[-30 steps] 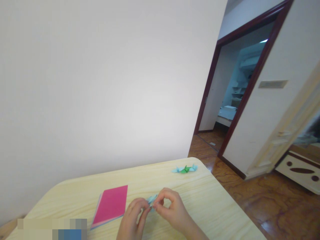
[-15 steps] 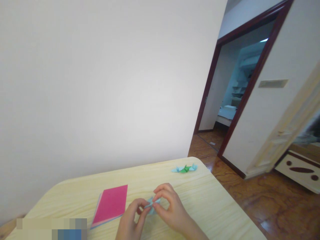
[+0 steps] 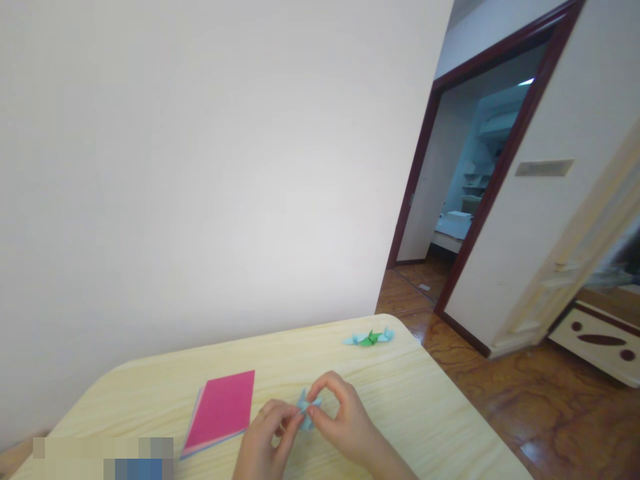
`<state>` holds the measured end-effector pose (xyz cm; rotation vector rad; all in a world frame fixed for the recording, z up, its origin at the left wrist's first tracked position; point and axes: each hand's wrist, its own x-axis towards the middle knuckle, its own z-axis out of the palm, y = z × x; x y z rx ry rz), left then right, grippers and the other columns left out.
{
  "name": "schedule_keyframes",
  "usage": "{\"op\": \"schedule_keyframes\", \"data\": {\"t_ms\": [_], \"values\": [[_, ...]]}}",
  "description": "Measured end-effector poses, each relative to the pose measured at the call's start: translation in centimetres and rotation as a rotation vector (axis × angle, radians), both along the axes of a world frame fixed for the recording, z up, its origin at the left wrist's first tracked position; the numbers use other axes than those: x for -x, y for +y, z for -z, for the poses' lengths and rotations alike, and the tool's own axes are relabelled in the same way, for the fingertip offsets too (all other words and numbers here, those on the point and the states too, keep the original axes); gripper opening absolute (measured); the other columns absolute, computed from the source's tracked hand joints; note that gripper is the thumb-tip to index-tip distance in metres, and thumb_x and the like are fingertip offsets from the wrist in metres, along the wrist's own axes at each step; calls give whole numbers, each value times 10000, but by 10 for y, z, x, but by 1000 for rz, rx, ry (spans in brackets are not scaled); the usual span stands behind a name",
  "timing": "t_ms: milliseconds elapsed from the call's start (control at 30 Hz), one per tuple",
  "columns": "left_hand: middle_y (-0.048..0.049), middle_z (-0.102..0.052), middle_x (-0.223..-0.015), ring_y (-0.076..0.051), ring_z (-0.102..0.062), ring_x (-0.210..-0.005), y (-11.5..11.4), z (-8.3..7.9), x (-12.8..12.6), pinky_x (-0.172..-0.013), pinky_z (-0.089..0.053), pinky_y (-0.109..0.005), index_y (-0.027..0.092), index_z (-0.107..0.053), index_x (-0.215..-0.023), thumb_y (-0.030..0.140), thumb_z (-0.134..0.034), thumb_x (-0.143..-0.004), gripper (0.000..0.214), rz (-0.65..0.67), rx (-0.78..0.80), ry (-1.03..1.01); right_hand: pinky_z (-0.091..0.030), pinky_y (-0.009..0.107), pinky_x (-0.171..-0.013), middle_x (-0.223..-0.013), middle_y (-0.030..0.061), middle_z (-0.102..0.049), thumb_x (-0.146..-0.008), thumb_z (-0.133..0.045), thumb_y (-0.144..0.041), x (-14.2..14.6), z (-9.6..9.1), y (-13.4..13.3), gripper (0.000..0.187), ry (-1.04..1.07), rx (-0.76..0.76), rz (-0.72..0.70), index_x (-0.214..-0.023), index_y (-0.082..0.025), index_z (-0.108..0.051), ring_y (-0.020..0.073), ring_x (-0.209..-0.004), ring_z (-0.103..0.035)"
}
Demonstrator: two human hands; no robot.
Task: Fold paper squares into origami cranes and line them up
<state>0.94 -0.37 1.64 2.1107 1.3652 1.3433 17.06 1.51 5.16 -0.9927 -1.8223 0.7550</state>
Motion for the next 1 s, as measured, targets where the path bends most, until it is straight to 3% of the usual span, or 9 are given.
{"op": "schedule_keyframes", "data": {"t_ms": [100, 300, 633, 833, 1000], "values": [[0, -609, -642, -135, -592, -581, 0, 1, 1, -522, -489, -210, 217, -585, -717, 323, -510, -822, 167, -39, -66, 57, -416, 275, -766, -828, 9, -579, -685, -589, -48, -1, 0, 1, 213, -28, -79, -40, -833, -201, -586, 161, -836, -533], [-32, -646, -726, -167, -629, -689, 0, 5, 7, -618, -521, -249, 226, -611, -807, 358, -505, -821, 170, -150, -280, 157, -403, 312, -799, -890, 28, -568, -730, -611, -111, -1, 1, 2, 149, -113, -205, -29, -827, -224, -615, 174, -892, -504], [-36, -636, -697, -153, -622, -651, -1, -1, 6, -591, -512, -241, 205, -615, -802, 304, -457, -851, 193, -188, -382, 243, -410, 300, -780, -850, 18, -580, -702, -671, -146, -1, 1, 2, 158, -114, -190, -18, -828, -216, -608, 168, -858, -518], [-36, -634, -699, -150, -618, -653, -2, -3, 6, -590, -510, -233, 206, -606, -803, 273, -476, -835, 149, -153, -365, 211, -410, 299, -778, -845, 19, -589, -732, -639, -146, -1, -1, 1, 95, -62, -181, -31, -793, -212, -606, 163, -855, -522], [-29, -644, -705, -161, -621, -676, -4, -3, 4, -613, -512, -243, 227, -623, -781, 286, -534, -797, 108, -109, -219, 151, -417, 306, -774, -830, 25, -597, -714, -649, -137, 0, -2, 1, 79, -22, -134, -20, -721, -213, -630, 170, -843, -531]]}}
